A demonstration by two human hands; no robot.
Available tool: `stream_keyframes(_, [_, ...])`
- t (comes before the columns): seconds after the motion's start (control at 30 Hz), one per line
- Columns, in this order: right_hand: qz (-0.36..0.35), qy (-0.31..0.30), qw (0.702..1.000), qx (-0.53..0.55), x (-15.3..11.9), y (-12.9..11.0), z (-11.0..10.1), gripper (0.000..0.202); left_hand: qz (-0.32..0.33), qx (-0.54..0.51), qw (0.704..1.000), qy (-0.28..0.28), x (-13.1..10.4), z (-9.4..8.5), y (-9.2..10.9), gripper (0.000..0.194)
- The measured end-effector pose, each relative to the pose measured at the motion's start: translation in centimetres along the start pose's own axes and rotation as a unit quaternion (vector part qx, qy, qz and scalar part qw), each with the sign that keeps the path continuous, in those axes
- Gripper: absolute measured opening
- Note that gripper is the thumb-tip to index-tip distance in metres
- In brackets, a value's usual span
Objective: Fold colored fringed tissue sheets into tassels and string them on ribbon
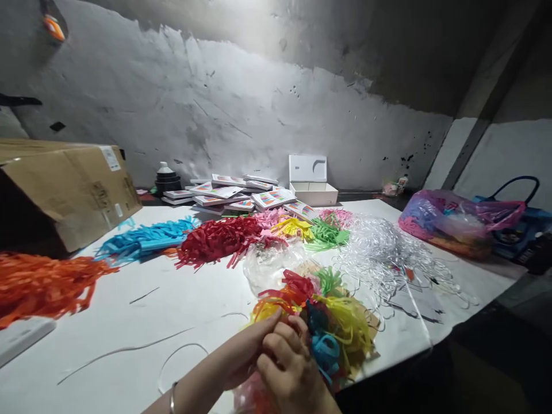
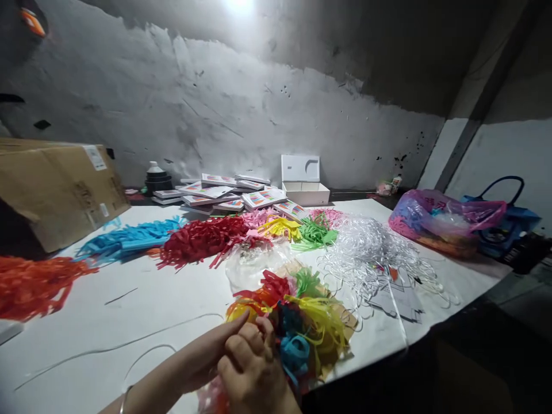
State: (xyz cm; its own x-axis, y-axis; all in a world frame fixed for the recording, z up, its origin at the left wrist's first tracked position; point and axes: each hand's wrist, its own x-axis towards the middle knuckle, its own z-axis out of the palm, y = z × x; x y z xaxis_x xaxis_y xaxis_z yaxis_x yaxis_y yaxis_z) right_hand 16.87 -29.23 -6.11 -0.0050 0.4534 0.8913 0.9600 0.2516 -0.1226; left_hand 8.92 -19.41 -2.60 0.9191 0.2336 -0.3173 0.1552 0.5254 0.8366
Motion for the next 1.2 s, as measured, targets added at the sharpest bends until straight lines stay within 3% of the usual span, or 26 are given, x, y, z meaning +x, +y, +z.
stream_keyframes(0.13, [-0.018, 0.072, 0.996, -0.048, -1.5, -0.7, 0.7, 0.024, -0.053, -0.04, 0.998, 0.017, 0.2, -0.3, -0.3, 0.038])
stream_keyframes(0.43, [-0.015, 0.103, 0.995, -0.011, -2.3, -1.4, 2.7, 0.018, 0.008, -0.015, 0.995, 0.103, -0.3, -1.5, -0.2, 0.038])
stream_keyframes(0.5, [-0.051, 0.098, 0.994, -0.007, -2.3, -1.0, 1.9, 0.017, 0.022, 0.001, 0.992, 0.126, -0.9, -2.5, 0.4, 0.043])
stream_keyframes(0.6, [-0.077, 0.048, 0.996, -0.001, -2.1, 1.3, -1.1, 0.026, 0.04, 0.035, 0.984, 0.168, -2.4, -4.5, 2.2, 0.054])
stream_keyframes(0.63, [-0.037, 0.035, 0.999, 0.013, -2.0, 2.6, -2.3, 0.029, 0.05, 0.047, 0.98, 0.187, -3.1, -5.1, 3.0, 0.056])
stream_keyframes(0.67, [0.053, 0.037, 0.997, 0.044, -1.9, 4.1, -3.3, 0.028, 0.065, 0.065, 0.974, 0.208, -3.9, -5.7, 3.7, 0.057])
stream_keyframes(0.7, [0.154, 0.032, 0.985, 0.068, -1.6, 5.6, -4.0, 0.025, 0.085, 0.089, 0.966, 0.229, -4.8, -6.2, 4.5, 0.058])
stream_keyframes(0.77, [0.243, -0.007, 0.966, 0.092, -0.8, 8.3, -4.4, 0.023, 0.13, 0.161, 0.944, 0.257, -6.5, -7.1, 5.7, 0.058])
stream_keyframes(0.87, [0.286, -0.116, 0.939, 0.153, 1.0, 10.3, -2.5, 0.023, 0.194, 0.271, 0.91, 0.246, -9.1, -8.2, 7.0, 0.051])
stream_keyframes(0.97, [0.297, -0.243, 0.89, 0.248, 2.5, 9.7, 1.0, 0.034, 0.256, 0.357, 0.867, 0.237, -11.6, -9.4, 8.1, 0.04])
stream_keyframes(1.1, [0.298, -0.397, 0.775, 0.391, 3.3, 7.5, 4.4, 0.043, 0.301, 0.47, 0.793, 0.245, -14.9, -10.9, 9.8, 0.027])
stream_keyframes(1.2, [0.294, -0.476, 0.677, 0.478, 3.3, 7.0, 4.7, 0.051, 0.315, 0.504, 0.75, 0.29, -17.1, -12.3, 10.8, 0.022])
